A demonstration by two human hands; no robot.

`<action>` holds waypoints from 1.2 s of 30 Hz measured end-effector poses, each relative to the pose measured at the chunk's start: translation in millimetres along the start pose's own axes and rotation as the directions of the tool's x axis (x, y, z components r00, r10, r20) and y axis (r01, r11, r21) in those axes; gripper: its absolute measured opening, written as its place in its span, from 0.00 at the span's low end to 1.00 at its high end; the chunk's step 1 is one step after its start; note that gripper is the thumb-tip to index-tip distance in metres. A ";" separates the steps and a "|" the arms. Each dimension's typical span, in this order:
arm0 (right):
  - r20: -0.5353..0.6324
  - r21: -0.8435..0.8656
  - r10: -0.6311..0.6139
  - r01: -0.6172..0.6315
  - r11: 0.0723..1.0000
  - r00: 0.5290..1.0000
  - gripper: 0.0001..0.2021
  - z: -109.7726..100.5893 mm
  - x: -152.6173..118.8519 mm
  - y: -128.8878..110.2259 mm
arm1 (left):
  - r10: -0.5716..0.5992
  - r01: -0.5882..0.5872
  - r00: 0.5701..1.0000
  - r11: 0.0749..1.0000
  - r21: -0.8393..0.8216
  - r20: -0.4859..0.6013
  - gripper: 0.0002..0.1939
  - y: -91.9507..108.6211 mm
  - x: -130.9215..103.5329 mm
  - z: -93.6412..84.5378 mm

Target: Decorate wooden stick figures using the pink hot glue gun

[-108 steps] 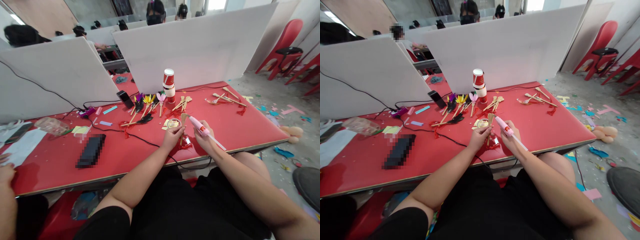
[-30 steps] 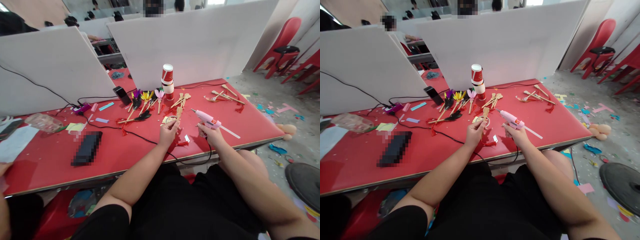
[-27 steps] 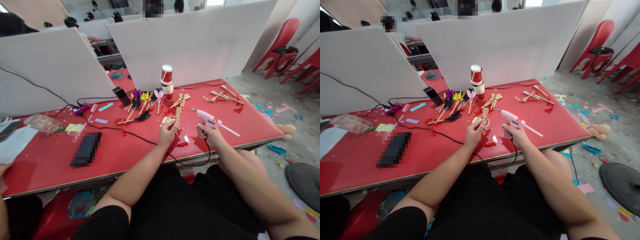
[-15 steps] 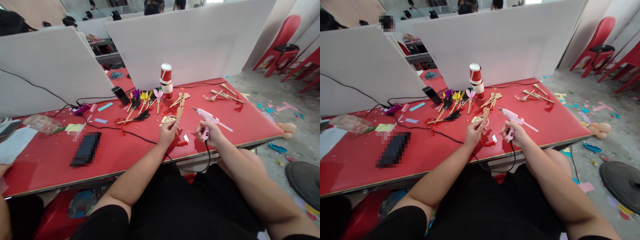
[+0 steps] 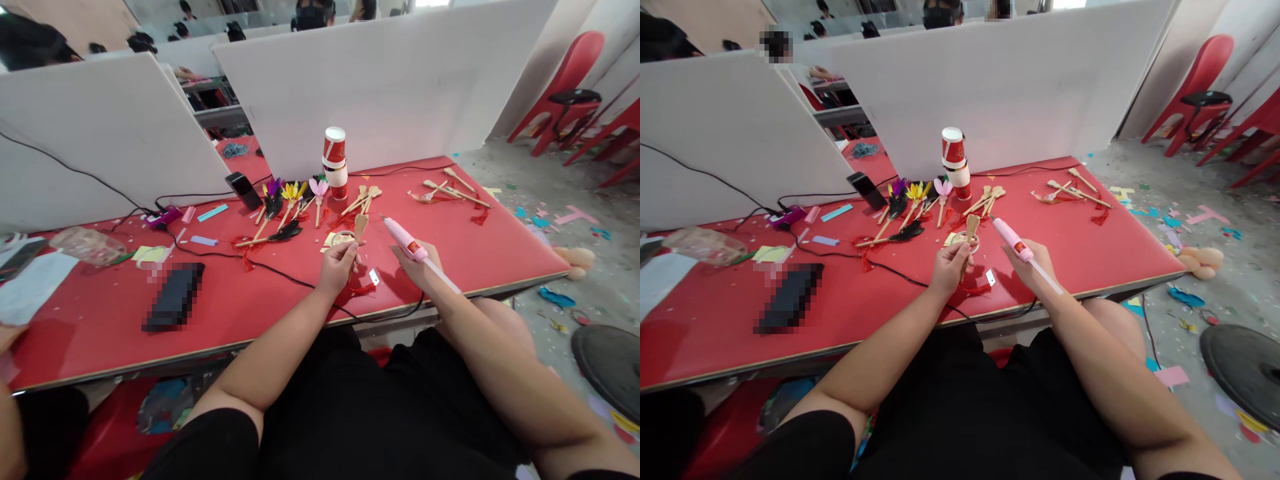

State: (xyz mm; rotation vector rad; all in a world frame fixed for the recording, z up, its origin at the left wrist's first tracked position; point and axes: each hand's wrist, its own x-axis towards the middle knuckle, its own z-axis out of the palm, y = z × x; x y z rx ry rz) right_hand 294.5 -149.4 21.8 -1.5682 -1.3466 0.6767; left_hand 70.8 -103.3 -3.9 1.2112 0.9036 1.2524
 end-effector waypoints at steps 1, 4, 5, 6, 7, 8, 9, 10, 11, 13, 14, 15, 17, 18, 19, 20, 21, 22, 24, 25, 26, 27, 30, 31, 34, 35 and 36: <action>0.032 -0.008 -0.044 0.044 0.999 0.999 0.26 1.3 -1.0 -0.5 | 0.000 0.000 1.000 1.000 -0.001 0.018 0.37 0.3 -0.9 -0.6; 0.072 -0.029 -0.154 0.156 0.987 0.985 0.27 4.4 -0.6 -0.4 | -0.010 0.009 0.997 1.000 0.013 0.076 0.38 3.1 -4.2 -1.3; 0.074 -0.048 -0.185 0.189 0.981 0.980 0.27 4.8 0.3 0.1 | -0.013 0.012 0.996 1.000 0.014 0.092 0.38 4.5 -5.4 -1.1; 0.073 -0.071 -0.215 0.220 0.973 0.974 0.27 4.8 1.4 0.8 | -0.016 0.015 0.994 1.000 0.013 0.107 0.38 5.8 -6.5 -0.8; 0.067 -0.096 -0.243 0.248 0.964 0.968 0.26 4.7 2.3 1.7 | -0.020 0.019 0.993 1.000 0.007 0.120 0.39 7.0 -7.4 -0.3; 0.060 -0.119 -0.268 0.273 0.954 0.962 0.25 4.4 3.0 2.7 | -0.021 0.021 0.991 1.000 -0.002 0.131 0.39 7.9 -8.1 0.1; 0.049 -0.140 -0.289 0.293 0.946 0.956 0.25 4.0 3.4 3.8 | -0.020 0.022 0.990 1.000 -0.013 0.139 0.39 8.4 -8.6 0.5; 0.037 -0.154 -0.305 0.307 0.939 0.952 0.24 3.7 3.5 4.6 | -0.017 0.021 0.989 0.999 -0.024 0.146 0.38 8.5 -8.9 0.7; 0.022 -0.159 -0.317 0.317 0.935 0.948 0.23 3.4 3.3 5.3 | -0.012 0.018 0.988 0.999 -0.035 0.153 0.38 8.2 -9.0 0.8; -0.001 -0.151 -0.329 0.325 0.933 0.944 0.22 2.9 2.2 5.8 | 0.001 0.008 0.986 0.999 -0.053 0.168 0.37 6.8 -8.7 0.7; -0.006 -0.145 -0.334 0.329 0.933 0.943 0.21 2.6 1.5 5.7 | 0.006 0.004 0.985 0.998 -0.060 0.175 0.37 6.1 -8.4 0.6; -0.009 -0.140 -0.341 0.336 0.931 0.940 0.20 2.4 0.8 5.3 | 0.011 0.001 0.983 0.998 -0.067 0.182 0.37 5.4 -8.2 0.6; -0.005 -0.132 -0.364 0.360 0.923 0.931 0.20 2.0 -0.5 4.6 | 0.021 -0.006 0.981 0.997 -0.076 0.193 0.35 4.7 -7.7 0.6; 0.002 -0.129 -0.375 0.372 0.919 0.927 0.20 1.9 -1.1 4.4 | 0.024 -0.009 0.980 0.997 -0.076 0.196 0.35 4.6 -7.5 0.7; 0.008 -0.126 -0.382 0.380 0.916 0.924 0.20 1.8 -1.6 4.2 | 0.026 -0.012 0.980 0.997 -0.075 0.196 0.35 4.6 -7.3 0.8; 0.018 -0.123 -0.383 0.382 0.916 0.924 0.19 1.8 -2.0 4.1 | 0.027 -0.013 0.981 0.997 -0.073 0.193 0.34 4.7 -7.2 0.9; 0.028 -0.122 -0.379 0.380 0.917 0.925 0.19 1.8 -2.5 4.0 | 0.029 -0.016 0.982 0.997 -0.072 0.186 0.34 4.8 -7.1 1.0; 0.037 -0.121 -0.375 0.376 0.918 0.926 0.18 1.7 -2.9 3.8 | 0.033 -0.020 0.983 0.997 -0.072 0.178 0.35 4.9 -7.0 1.2; 0.043 -0.118 -0.373 0.376 0.919 0.927 0.17 1.6 -3.6 3.3 | 0.042 -0.031 0.985 0.997 -0.072 0.167 0.34 5.2 -7.0 1.4; 0.042 -0.116 -0.375 0.378 0.919 0.926 0.17 1.4 -3.9 2.9 | 0.048 -0.037 0.985 0.997 -0.070 0.164 0.34 5.4 -7.0 1.5; 0.040 -0.115 -0.375 0.377 0.919 0.926 0.17 1.1 -4.1 2.5 | 0.052 -0.042 0.986 0.997 -0.065 0.161 0.34 5.7 -7.0 1.7; 0.037 -0.114 -0.373 0.375 0.920 0.927 0.17 0.9 -4.2 2.0 | 0.055 -0.046 0.986 0.997 -0.060 0.159 0.34 5.9 -6.9 1.8; 0.038 -0.112 -0.366 0.368 0.923 0.930 0.17 1.0 -4.1 1.4 | 0.057 -0.049 0.986 0.997 -0.053 0.156 0.33 6.4 -6.5 2.0; 0.042 -0.107 -0.363 0.365 0.925 0.931 0.17 1.3 -4.0 1.5 | 0.055 -0.047 0.986 0.997 -0.054 0.158 0.33 6.3 -6.3 1.9; 0.047 -0.079 -0.316 0.319 0.944 0.947 0.17 2.5 -3.8 2.1 | 0.040 -0.031 0.984 0.998 -0.055 0.176 0.34 4.5 -5.9 1.1; 0.045 -0.071 -0.294 0.297 0.952 0.955 0.17 2.7 -4.0 2.1 | 0.035 -0.026 0.983 0.998 -0.055 0.182 0.34 3.5 -5.7 0.8; 0.043 -0.068 -0.276 0.279 0.958 0.960 0.17 2.7 -4.2 2.1 | 0.034 -0.024 0.982 0.998 -0.055 0.186 0.33 2.2 -5.6 0.5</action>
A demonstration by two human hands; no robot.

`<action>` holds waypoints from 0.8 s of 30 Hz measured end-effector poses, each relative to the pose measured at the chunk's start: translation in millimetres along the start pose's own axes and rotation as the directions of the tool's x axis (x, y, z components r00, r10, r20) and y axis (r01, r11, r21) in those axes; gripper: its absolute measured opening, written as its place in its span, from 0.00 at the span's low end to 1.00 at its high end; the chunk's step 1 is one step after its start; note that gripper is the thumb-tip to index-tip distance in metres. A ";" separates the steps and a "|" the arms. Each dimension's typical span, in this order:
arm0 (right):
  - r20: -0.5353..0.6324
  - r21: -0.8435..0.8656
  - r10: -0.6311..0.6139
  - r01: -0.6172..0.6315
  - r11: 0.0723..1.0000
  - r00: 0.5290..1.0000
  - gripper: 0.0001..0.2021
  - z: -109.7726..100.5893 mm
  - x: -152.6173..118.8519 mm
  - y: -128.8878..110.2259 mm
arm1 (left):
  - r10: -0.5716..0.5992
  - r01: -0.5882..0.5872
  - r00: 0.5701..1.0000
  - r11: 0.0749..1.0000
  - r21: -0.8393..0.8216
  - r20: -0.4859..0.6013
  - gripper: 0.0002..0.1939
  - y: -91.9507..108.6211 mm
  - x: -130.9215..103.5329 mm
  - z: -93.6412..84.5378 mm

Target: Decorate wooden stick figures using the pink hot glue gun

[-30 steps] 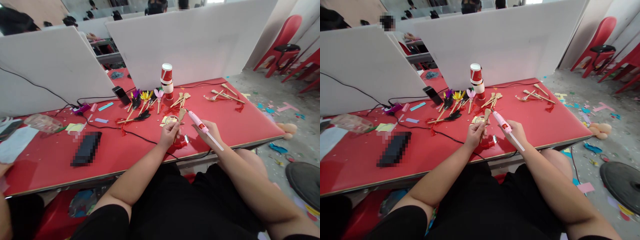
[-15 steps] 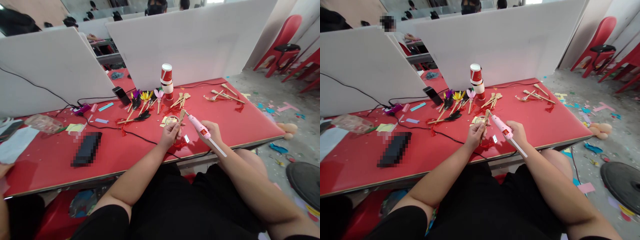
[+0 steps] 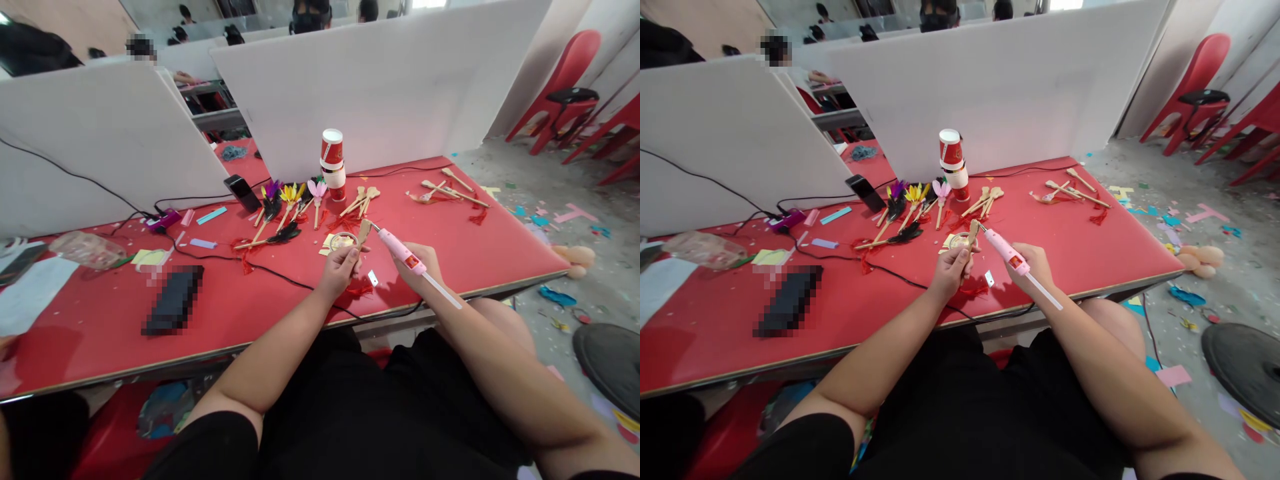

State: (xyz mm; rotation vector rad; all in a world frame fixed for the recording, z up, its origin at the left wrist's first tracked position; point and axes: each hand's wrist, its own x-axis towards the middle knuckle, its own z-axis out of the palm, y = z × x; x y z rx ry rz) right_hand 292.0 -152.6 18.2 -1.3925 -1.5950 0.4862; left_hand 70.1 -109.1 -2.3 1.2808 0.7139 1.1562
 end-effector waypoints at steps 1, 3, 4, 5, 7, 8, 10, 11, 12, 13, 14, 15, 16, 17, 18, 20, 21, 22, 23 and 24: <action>-0.002 0.000 0.012 -0.012 1.000 1.000 0.17 -0.3 -0.3 -0.3 | 0.000 0.000 1.000 1.000 0.000 0.002 0.33 -1.4 0.1 -0.4; 0.000 -0.004 0.012 -0.012 1.000 1.000 0.16 -1.6 -0.7 -1.4 | 0.004 -0.004 1.000 1.000 0.003 -0.003 0.34 -4.3 0.5 -1.2; 0.003 -0.006 0.008 -0.008 1.000 1.000 0.16 -2.5 -0.9 -2.0 | 0.005 -0.005 1.000 1.000 0.006 -0.007 0.34 -5.6 0.8 -1.5; 0.005 -0.008 0.006 -0.006 1.000 1.000 0.16 -3.4 -1.0 -2.6 | 0.005 -0.005 1.000 1.000 0.008 -0.011 0.34 -6.6 1.2 -1.9; 0.004 -0.011 0.004 -0.004 1.000 1.000 0.16 -4.5 -0.8 -3.1 | 0.007 -0.007 1.000 1.000 0.005 -0.013 0.34 -7.8 2.0 -2.6; 0.000 -0.013 0.007 -0.007 1.000 1.000 0.15 -4.7 -0.5 -3.0 | 0.009 -0.009 1.000 1.000 0.001 -0.011 0.34 -7.9 2.3 -3.0; -0.007 -0.014 0.013 -0.013 1.000 1.000 0.15 -4.3 0.2 -2.1 | 0.013 -0.013 1.000 1.000 -0.006 -0.004 0.34 -7.5 2.5 -3.5; -0.009 -0.010 0.012 -0.013 1.000 1.000 0.15 -3.8 0.6 -1.6 | 0.014 -0.014 1.000 1.000 -0.007 -0.001 0.33 -7.2 2.4 -3.7; -0.011 -0.005 0.009 -0.009 1.000 1.000 0.15 -3.3 0.8 -1.2 | 0.015 -0.015 1.000 1.000 -0.006 0.001 0.33 -6.8 2.2 -3.9; -0.012 0.002 0.004 -0.004 1.000 1.000 0.16 -2.9 1.0 -0.9 | 0.015 -0.015 1.000 1.000 -0.005 0.001 0.33 -6.4 2.0 -4.0; -0.013 0.008 -0.002 0.002 1.000 1.000 0.16 -2.7 1.0 -0.9 | 0.016 -0.016 1.000 1.000 -0.005 -0.001 0.33 -6.1 1.8 -4.2; -0.013 0.014 -0.009 0.009 1.000 1.000 0.16 -2.6 0.8 -1.0 | 0.016 -0.016 1.000 1.000 -0.006 -0.003 0.33 -5.9 1.7 -4.3; -0.012 0.020 -0.016 0.016 1.000 1.000 0.17 -2.7 0.5 -1.3 | 0.017 -0.017 1.000 1.000 -0.006 -0.004 0.33 -5.7 1.6 -4.4; -0.011 0.024 -0.022 0.022 0.999 1.000 0.17 -2.9 0.2 -1.7 | 0.018 -0.018 1.000 1.000 -0.009 -0.002 0.33 -5.7 1.7 -4.6; -0.013 0.027 -0.028 0.029 0.999 1.000 0.17 -3.0 -0.2 -2.0 | 0.019 -0.019 1.000 1.000 -0.013 0.000 0.33 -5.7 1.8 -4.7; -0.027 0.028 -0.033 0.034 0.999 0.999 0.17 -3.3 -0.9 -2.4 | 0.022 -0.021 1.000 0.999 -0.025 0.008 0.32 -6.2 2.1 -4.9; -0.035 0.025 -0.031 0.032 0.999 0.999 0.18 -3.3 -1.1 -2.4 | 0.021 -0.021 1.000 0.999 -0.030 0.010 0.32 -6.5 2.2 -4.9; -0.044 0.020 -0.030 0.031 0.999 0.999 0.18 -3.2 -1.3 -2.5 | 0.021 -0.020 1.000 0.999 -0.033 0.011 0.32 -6.9 2.3 -4.9; -0.049 0.016 -0.032 0.033 0.999 0.998 0.19 -3.0 -1.3 -2.6 | 0.020 -0.019 1.000 0.999 -0.034 0.011 0.32 -7.2 2.3 -4.7; -0.045 0.013 -0.038 0.039 0.999 0.998 0.19 -2.9 -1.2 -2.7 | 0.019 -0.019 1.000 0.999 -0.033 0.010 0.32 -7.3 2.3 -4.6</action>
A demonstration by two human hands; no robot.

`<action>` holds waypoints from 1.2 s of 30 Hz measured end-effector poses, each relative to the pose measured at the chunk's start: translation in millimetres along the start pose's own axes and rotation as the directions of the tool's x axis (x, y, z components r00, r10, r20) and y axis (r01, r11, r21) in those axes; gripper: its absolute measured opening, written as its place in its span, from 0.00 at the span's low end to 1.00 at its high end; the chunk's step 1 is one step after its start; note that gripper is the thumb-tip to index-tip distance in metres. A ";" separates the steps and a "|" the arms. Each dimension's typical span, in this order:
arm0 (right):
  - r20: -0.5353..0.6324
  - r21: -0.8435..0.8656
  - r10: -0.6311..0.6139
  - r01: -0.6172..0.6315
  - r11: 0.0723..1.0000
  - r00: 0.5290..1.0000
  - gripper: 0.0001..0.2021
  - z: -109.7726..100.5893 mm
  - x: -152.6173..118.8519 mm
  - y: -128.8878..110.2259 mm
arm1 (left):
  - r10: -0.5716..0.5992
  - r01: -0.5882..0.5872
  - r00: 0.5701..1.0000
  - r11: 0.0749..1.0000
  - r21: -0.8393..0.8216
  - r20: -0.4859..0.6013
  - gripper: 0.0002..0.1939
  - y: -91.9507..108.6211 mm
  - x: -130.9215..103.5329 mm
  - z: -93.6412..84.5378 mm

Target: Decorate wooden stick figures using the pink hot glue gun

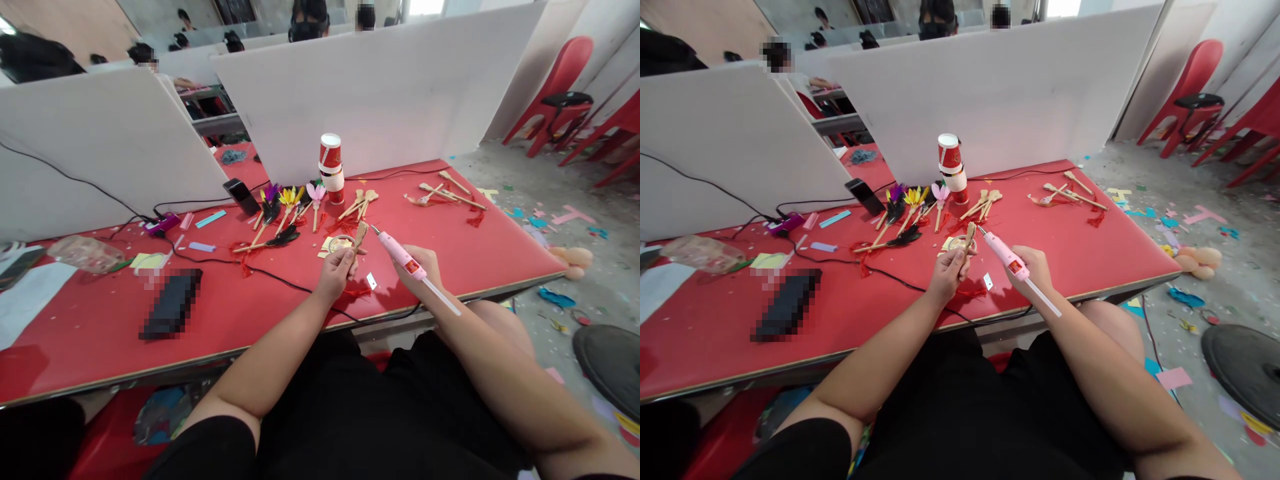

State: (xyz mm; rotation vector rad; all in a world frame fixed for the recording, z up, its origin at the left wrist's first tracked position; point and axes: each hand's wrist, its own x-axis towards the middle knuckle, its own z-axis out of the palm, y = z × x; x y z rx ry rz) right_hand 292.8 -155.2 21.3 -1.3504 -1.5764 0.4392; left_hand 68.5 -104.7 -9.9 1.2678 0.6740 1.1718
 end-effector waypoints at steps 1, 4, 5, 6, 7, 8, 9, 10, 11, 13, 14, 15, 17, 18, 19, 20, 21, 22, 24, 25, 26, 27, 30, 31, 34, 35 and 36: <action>0.008 -0.002 -0.010 0.010 1.000 1.000 0.18 0.1 0.2 -0.2 | 0.001 -0.001 1.000 1.000 0.001 0.001 0.32 0.0 -0.1 0.2; 0.037 -0.007 -0.039 0.040 0.999 0.999 0.16 0.3 0.6 -1.1 | 0.007 -0.007 1.000 1.000 -0.005 0.017 0.31 0.8 -0.6 0.7; 0.042 -0.009 -0.046 0.046 0.999 0.998 0.16 0.3 0.6 -1.3 | 0.010 -0.010 1.000 1.000 -0.010 0.024 0.31 1.0 -0.8 0.8; 0.042 -0.011 -0.052 0.052 0.999 0.998 0.16 0.3 0.5 -1.2 | 0.013 -0.013 1.000 1.000 -0.015 0.029 0.30 1.2 -0.8 0.7; 0.038 -0.014 -0.056 0.056 0.998 0.998 0.15 0.3 0.3 -1.0 | 0.014 -0.014 0.999 1.000 -0.019 0.030 0.30 1.1 -0.8 0.6; 0.033 -0.017 -0.058 0.059 0.998 0.998 0.15 0.3 0.0 -0.6 | 0.014 -0.013 0.999 1.000 -0.022 0.031 0.30 0.7 -0.7 0.3; 0.025 -0.021 -0.057 0.058 0.998 0.998 0.15 0.4 -0.2 -0.1 | 0.014 -0.013 0.999 1.000 -0.022 0.031 0.30 0.1 -0.5 0.0; 0.019 -0.022 -0.056 0.057 0.998 0.998 0.15 0.5 -0.4 0.4 | 0.014 -0.013 0.999 1.000 -0.023 0.031 0.30 -0.7 -0.3 -0.4; 0.012 -0.021 -0.055 0.055 0.998 0.998 0.15 0.7 -0.5 1.1 | 0.015 -0.014 0.999 1.000 -0.023 0.029 0.30 -1.5 -0.1 -0.8; 0.003 -0.017 -0.058 0.058 0.998 0.998 0.15 1.2 -0.4 2.3 | 0.019 -0.018 0.999 0.999 -0.028 0.029 0.31 -3.1 0.3 -1.4; 0.001 -0.016 -0.063 0.063 0.998 0.998 0.15 1.4 -0.2 2.9 | 0.021 -0.020 0.999 0.999 -0.030 0.029 0.31 -3.6 0.4 -1.5; -0.001 -0.015 -0.069 0.069 0.998 0.998 0.15 1.6 0.1 3.3 | 0.022 -0.021 0.999 0.999 -0.033 0.030 0.30 -3.8 0.3 -1.6; -0.002 -0.017 -0.076 0.076 0.997 0.997 0.15 1.9 0.5 4.0 | 0.024 -0.022 0.999 0.999 -0.037 0.034 0.30 -3.6 0.1 -1.5; -0.001 -0.018 -0.078 0.078 0.997 0.997 0.15 2.0 0.6 4.2 | 0.023 -0.022 0.999 0.999 -0.039 0.037 0.30 -3.2 0.0 -1.3; 0.000 -0.018 -0.078 0.078 0.997 0.997 0.15 2.1 0.7 4.4 | 0.022 -0.021 0.999 0.999 -0.040 0.039 0.30 -2.8 -0.1 -1.1; 0.001 -0.019 -0.077 0.077 0.997 0.997 0.16 2.2 0.7 4.6 | 0.021 -0.019 0.999 0.999 -0.040 0.042 0.30 -2.4 -0.2 -0.9; 0.002 -0.021 -0.072 0.072 0.997 0.997 0.16 2.3 0.7 4.9 | 0.018 -0.016 0.999 0.999 -0.040 0.046 0.30 -2.1 -0.2 -0.7; 0.002 -0.024 -0.066 0.066 0.998 0.998 0.16 2.4 0.6 5.3 | 0.014 -0.013 0.999 0.999 -0.040 0.049 0.31 -1.9 -0.1 -0.4; 0.000 -0.023 -0.046 0.046 0.999 0.999 0.16 2.5 0.4 6.0 | 0.006 -0.003 0.998 0.999 -0.045 0.058 0.31 -1.8 0.4 0.2; 0.005 -0.018 -0.036 0.036 0.999 0.999 0.17 2.3 0.3 6.3 | 0.003 0.000 0.998 0.999 -0.052 0.061 0.31 -1.9 0.7 0.5; 0.014 -0.010 -0.030 0.030 0.999 0.999 0.17 2.1 0.1 6.4 | 0.002 0.001 0.998 0.998 -0.060 0.065 0.31 -1.9 1.1 1.0; 0.029 -0.001 -0.028 0.028 1.000 0.999 0.17 1.8 0.0 6.2 | 0.003 0.001 0.998 0.998 -0.067 0.066 0.31 -1.9 1.5 1.4; 0.070 0.014 -0.015 0.014 1.000 0.997 0.18 0.9 -0.5 4.1 | 0.007 -0.002 0.998 0.997 -0.073 0.062 0.31 -1.2 2.1 2.5; 0.076 0.013 -0.005 0.004 1.000 0.997 0.18 0.9 -0.6 3.2 | 0.007 -0.002 0.998 0.998 -0.069 0.061 0.31 -0.7 2.1 2.7; 0.080 0.010 0.021 -0.022 1.000 0.997 0.18 1.2 -0.3 1.2 | 0.005 -0.002 0.998 0.998 -0.058 0.061 0.30 0.7 1.6 2.9; 0.084 0.010 0.027 -0.028 1.000 0.996 0.18 1.3 -0.1 0.9 | 0.006 -0.003 0.998 0.998 -0.057 0.062 0.30 1.0 1.4 2.9; 0.089 0.010 0.035 -0.035 0.999 0.995 0.19 1.4 0.1 0.6 | 0.008 -0.005 0.998 0.998 -0.057 0.062 0.30 1.1 1.3 2.9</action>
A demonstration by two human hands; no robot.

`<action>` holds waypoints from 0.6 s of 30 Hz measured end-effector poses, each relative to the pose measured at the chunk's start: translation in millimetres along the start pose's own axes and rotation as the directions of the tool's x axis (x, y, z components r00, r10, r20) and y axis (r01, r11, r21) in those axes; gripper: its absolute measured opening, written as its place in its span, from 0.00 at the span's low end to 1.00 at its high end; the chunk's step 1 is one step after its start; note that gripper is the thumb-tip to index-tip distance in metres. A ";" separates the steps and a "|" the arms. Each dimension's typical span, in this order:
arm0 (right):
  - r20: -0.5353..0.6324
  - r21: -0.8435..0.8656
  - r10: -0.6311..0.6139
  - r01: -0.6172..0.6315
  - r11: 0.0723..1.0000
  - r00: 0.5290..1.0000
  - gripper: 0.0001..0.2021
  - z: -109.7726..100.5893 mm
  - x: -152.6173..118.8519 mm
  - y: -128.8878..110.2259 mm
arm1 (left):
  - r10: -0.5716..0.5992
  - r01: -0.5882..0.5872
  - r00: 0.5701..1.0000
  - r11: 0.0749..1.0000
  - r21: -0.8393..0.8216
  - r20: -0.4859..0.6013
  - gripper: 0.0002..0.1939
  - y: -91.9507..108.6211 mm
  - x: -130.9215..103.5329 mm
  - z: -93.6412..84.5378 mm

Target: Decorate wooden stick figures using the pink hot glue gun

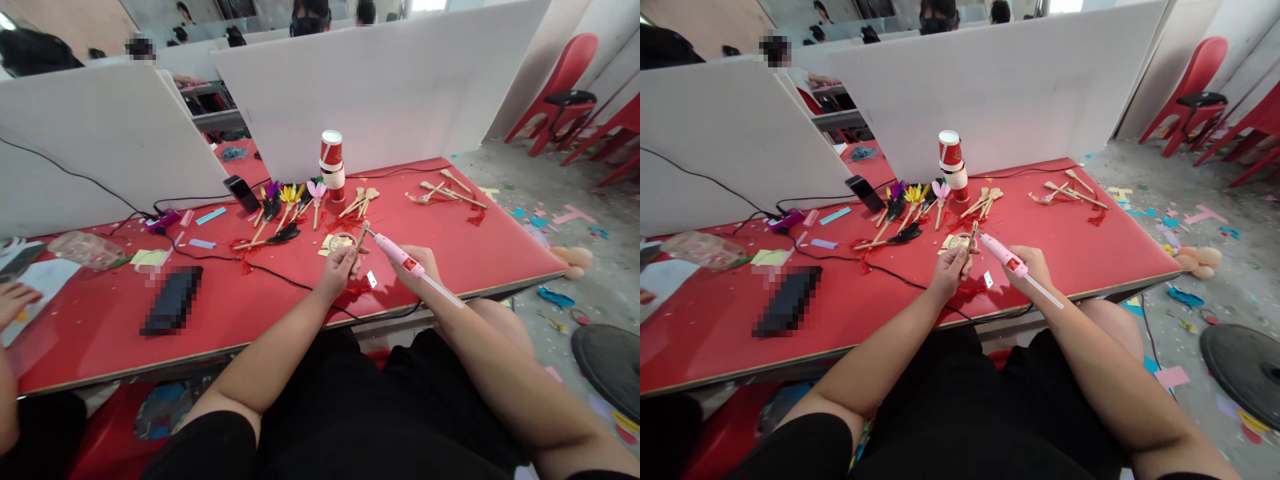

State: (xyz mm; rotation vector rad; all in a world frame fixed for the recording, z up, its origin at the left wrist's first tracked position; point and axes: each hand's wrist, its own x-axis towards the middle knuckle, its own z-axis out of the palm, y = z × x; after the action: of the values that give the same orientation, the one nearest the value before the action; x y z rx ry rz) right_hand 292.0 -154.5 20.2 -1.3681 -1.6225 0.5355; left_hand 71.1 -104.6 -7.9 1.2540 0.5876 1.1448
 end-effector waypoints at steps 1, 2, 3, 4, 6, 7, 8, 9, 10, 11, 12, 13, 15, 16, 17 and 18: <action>0.006 0.000 0.010 -0.010 1.000 1.000 0.19 0.0 0.2 -0.3 | 0.002 -0.002 1.000 1.000 0.000 -0.003 0.30 0.0 -0.1 0.0; 0.012 -0.002 0.021 -0.021 1.000 1.000 0.19 -0.2 0.4 -0.7 | 0.005 -0.005 1.000 1.000 -0.001 -0.006 0.30 -0.1 -0.1 -0.1; 0.020 -0.003 0.033 -0.033 0.999 0.999 0.19 -0.5 0.5 -1.2 | 0.008 -0.008 1.000 1.000 -0.001 -0.010 0.30 -0.4 -0.1 -0.1; 0.029 -0.005 0.042 -0.042 0.999 0.999 0.18 -0.9 0.7 -2.0 | 0.009 -0.009 1.000 1.000 0.000 -0.017 0.31 -0.7 -0.1 -0.2; 0.044 -0.006 0.053 -0.052 0.999 0.998 0.18 -1.7 0.9 -3.7 | 0.013 -0.013 1.000 1.000 0.006 -0.027 0.31 -1.3 -0.1 -0.4; 0.051 -0.006 0.055 -0.055 0.998 0.997 0.18 -2.1 1.0 -4.4 | 0.015 -0.014 0.999 1.000 0.012 -0.031 0.31 -1.5 -0.2 -0.5; 0.058 -0.006 0.057 -0.057 0.998 0.997 0.17 -2.4 1.1 -4.9 | 0.015 -0.014 0.999 1.000 0.018 -0.034 0.31 -1.7 -0.4 -0.7; 0.062 -0.009 0.062 -0.062 0.998 0.996 0.17 -2.5 1.2 -4.9 | 0.013 -0.013 0.999 1.000 0.024 -0.036 0.31 -1.9 -0.5 -0.8; 0.066 -0.014 0.067 -0.067 0.998 0.996 0.17 -2.6 1.4 -4.6 | 0.011 -0.010 0.999 1.000 0.027 -0.037 0.31 -2.1 -0.7 -0.9; 0.070 -0.021 0.073 -0.072 0.997 0.995 0.16 -2.4 1.5 -3.8 | 0.008 -0.007 0.999 1.000 0.027 -0.038 0.31 -2.2 -1.0 -0.9; 0.075 -0.029 0.078 -0.076 0.997 0.994 0.16 -2.2 1.5 -2.8 | 0.004 -0.003 0.999 1.000 0.026 -0.037 0.32 -2.4 -1.2 -0.9; 0.080 -0.037 0.082 -0.079 0.996 0.993 0.16 -1.9 1.6 -1.6 | 0.003 -0.002 0.999 1.000 0.024 -0.037 0.32 -2.5 -1.3 -0.9; 0.091 -0.054 0.089 -0.084 0.995 0.992 0.15 -1.2 1.6 0.6 | 0.003 -0.002 0.999 1.000 0.025 -0.036 0.32 -2.7 -1.4 -0.8; 0.096 -0.061 0.094 -0.088 0.994 0.991 0.15 -0.9 1.7 1.4 | 0.005 -0.004 0.999 1.000 0.025 -0.035 0.32 -2.7 -1.3 -0.7; 0.104 -0.067 0.099 -0.092 0.993 0.990 0.15 -0.6 1.7 1.9 | 0.007 -0.006 0.999 1.000 0.024 -0.035 0.32 -2.5 -1.1 -0.6; 0.114 -0.073 0.104 -0.096 0.993 0.988 0.15 -0.4 1.8 2.1 | 0.010 -0.009 0.999 1.000 0.021 -0.036 0.32 -2.2 -0.9 -0.4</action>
State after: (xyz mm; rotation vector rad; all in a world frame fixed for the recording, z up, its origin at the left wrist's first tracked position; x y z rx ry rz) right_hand 293.5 -152.3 19.3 -1.4981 -1.6856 0.6367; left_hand 71.2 -105.1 -10.2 1.2573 0.6232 1.1738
